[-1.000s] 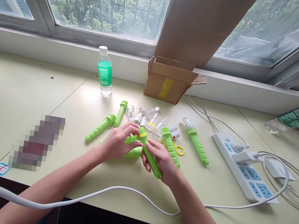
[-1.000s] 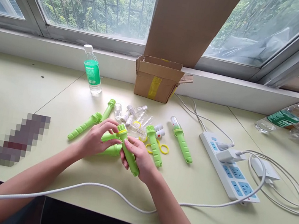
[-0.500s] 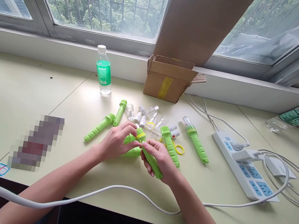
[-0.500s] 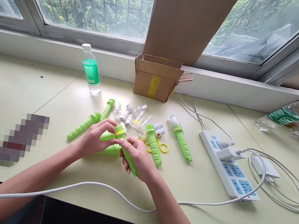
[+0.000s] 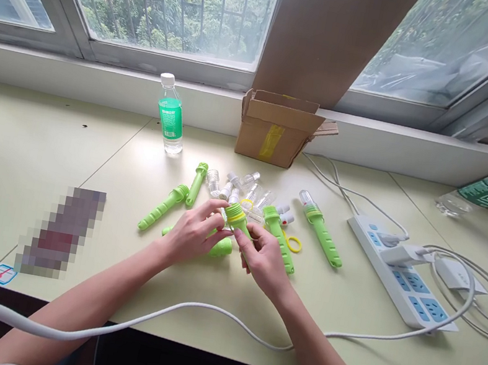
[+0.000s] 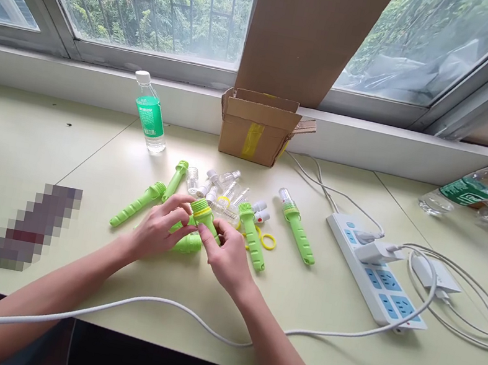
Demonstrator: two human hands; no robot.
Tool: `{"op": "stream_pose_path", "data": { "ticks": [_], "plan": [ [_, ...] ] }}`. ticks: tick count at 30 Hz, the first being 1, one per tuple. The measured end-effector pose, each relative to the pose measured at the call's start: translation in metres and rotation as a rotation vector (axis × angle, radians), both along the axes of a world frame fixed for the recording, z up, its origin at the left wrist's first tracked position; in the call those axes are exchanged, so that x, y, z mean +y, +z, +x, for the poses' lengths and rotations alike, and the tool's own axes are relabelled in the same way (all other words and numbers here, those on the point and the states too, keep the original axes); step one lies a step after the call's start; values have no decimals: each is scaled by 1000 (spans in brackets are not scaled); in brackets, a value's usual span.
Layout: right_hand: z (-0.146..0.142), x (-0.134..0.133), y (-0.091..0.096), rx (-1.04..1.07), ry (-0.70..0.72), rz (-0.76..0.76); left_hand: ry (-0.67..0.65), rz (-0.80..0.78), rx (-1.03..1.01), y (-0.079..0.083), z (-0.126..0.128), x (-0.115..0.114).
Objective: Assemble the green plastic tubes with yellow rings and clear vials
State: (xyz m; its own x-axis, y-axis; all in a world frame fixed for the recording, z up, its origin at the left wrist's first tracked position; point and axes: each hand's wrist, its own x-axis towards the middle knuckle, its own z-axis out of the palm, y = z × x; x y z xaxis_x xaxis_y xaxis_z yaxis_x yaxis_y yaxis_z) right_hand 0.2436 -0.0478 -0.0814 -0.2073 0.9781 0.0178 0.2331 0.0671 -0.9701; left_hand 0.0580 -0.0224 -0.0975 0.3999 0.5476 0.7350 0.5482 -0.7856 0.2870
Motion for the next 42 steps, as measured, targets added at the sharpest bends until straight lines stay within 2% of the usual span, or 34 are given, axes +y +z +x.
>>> {"op": "stream_pose_path", "data": {
  "ticks": [14,23,36,42],
  "plan": [
    [2,2,-5,-164,-22,147,6,-6,18,0,1,0],
    [4,5,-9,-36,-148,150,73,-97,92,0,-1,1],
    [5,6,-10,64,-334,195,121,-33,94,0,3,-1],
    [4,3,-9,-100,-335,322,137,-95,164,2,3,-1]
  ]
}}
